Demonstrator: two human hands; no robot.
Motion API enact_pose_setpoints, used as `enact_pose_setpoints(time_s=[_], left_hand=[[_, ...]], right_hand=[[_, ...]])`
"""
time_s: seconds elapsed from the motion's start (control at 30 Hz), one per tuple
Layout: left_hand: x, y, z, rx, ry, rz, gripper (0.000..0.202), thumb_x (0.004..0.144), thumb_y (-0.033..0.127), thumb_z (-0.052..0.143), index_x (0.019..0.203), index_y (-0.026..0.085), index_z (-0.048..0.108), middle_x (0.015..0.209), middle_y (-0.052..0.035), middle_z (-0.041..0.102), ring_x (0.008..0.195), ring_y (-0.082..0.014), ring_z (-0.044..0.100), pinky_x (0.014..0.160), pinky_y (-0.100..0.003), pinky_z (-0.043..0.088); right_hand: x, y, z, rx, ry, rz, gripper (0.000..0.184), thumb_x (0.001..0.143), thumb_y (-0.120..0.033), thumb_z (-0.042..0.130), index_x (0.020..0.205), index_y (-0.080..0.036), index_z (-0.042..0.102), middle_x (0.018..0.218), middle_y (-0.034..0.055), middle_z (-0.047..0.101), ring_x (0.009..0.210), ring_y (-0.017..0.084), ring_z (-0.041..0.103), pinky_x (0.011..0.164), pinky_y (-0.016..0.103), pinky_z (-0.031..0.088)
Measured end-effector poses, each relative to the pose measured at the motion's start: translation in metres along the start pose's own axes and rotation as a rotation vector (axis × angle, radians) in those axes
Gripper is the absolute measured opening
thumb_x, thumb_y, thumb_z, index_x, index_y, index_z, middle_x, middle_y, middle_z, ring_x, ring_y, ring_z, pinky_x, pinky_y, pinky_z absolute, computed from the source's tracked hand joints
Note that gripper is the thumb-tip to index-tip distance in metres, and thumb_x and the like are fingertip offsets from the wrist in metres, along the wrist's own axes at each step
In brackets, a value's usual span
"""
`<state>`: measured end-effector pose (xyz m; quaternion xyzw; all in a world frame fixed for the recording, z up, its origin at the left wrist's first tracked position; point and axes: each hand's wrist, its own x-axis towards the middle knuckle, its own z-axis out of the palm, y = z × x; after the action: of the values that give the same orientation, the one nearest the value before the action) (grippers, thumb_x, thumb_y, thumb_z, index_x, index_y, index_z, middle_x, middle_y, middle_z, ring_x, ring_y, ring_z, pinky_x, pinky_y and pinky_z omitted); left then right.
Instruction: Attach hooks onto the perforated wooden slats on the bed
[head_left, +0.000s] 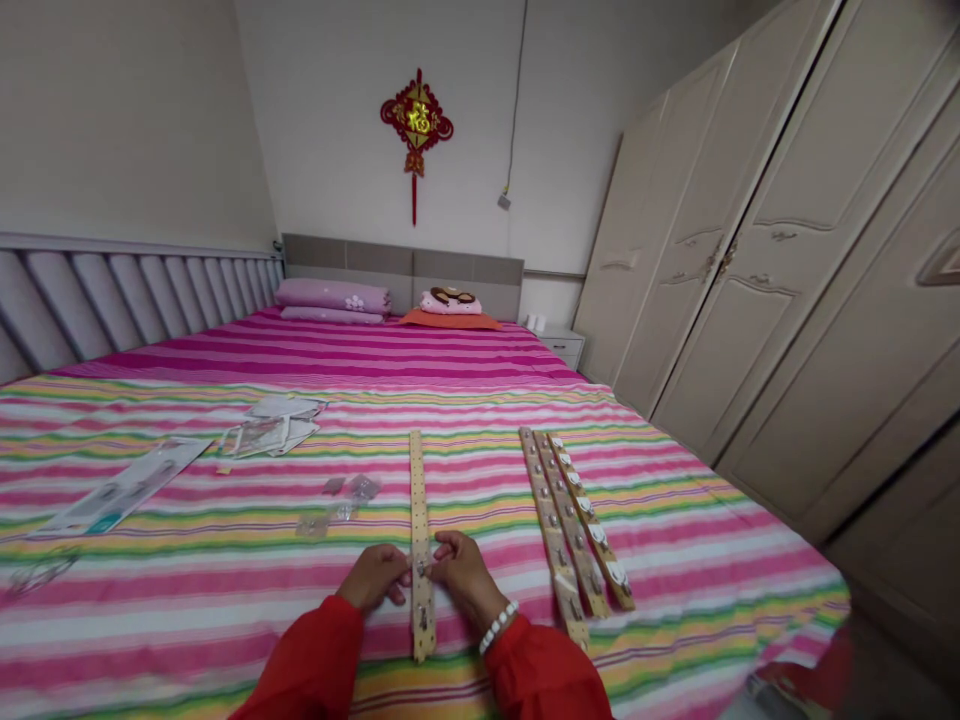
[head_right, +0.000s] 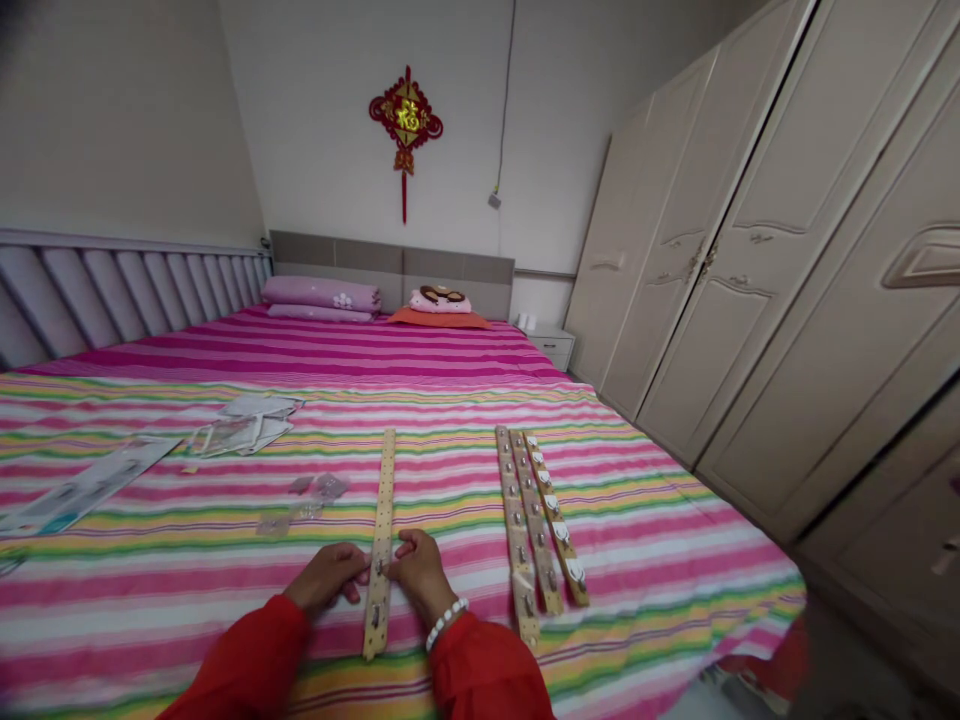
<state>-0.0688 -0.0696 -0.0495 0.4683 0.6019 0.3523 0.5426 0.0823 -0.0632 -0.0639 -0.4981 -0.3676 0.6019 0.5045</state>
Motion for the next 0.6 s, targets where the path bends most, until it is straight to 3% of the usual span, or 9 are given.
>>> enact_pose_setpoints(time_s=[0.13, 0.37, 0.6], left_hand=[[0.005, 0.017, -0.003, 0.183, -0.046, -0.045, 0.042, 0.064, 0.056, 0.06, 0.049, 0.017, 0.05, 0.036, 0.0039, 0.049, 0.028, -0.0068, 0.035, 0.038, -0.024, 0.027], [0.012, 0.047, 0.0, 0.454, -0.079, -0.098, 0.047, 0.063, 0.051, 0.069, 0.039, 0.017, 0.048, 0.034, 0.0029, 0.048, 0.031, -0.0078, 0.037, 0.043, -0.026, 0.03], [0.021, 0.045, -0.002, 0.495, -0.141, -0.11, 0.049, 0.061, 0.051, 0.072, 0.033, 0.018, 0.049, 0.033, -0.0004, 0.05, 0.032, -0.0104, 0.039, 0.043, -0.026, 0.032]], right_hand=[[0.001, -0.001, 0.0, -0.016, -0.004, 0.018, 0.048, 0.036, -0.002, 0.066, 0.08, -0.018, 0.059, 0.062, -0.009, 0.05, 0.054, 0.011, 0.05, 0.052, 0.024, 0.04], [0.004, 0.004, -0.001, -0.036, -0.015, 0.022, 0.051, 0.035, -0.003, 0.068, 0.083, -0.017, 0.059, 0.065, -0.008, 0.05, 0.055, 0.012, 0.05, 0.053, 0.025, 0.042], [0.005, 0.009, 0.004, -0.226, 0.032, -0.026, 0.057, 0.035, -0.007, 0.076, 0.089, -0.018, 0.062, 0.067, -0.0075, 0.049, 0.059, 0.012, 0.05, 0.053, 0.023, 0.042]])
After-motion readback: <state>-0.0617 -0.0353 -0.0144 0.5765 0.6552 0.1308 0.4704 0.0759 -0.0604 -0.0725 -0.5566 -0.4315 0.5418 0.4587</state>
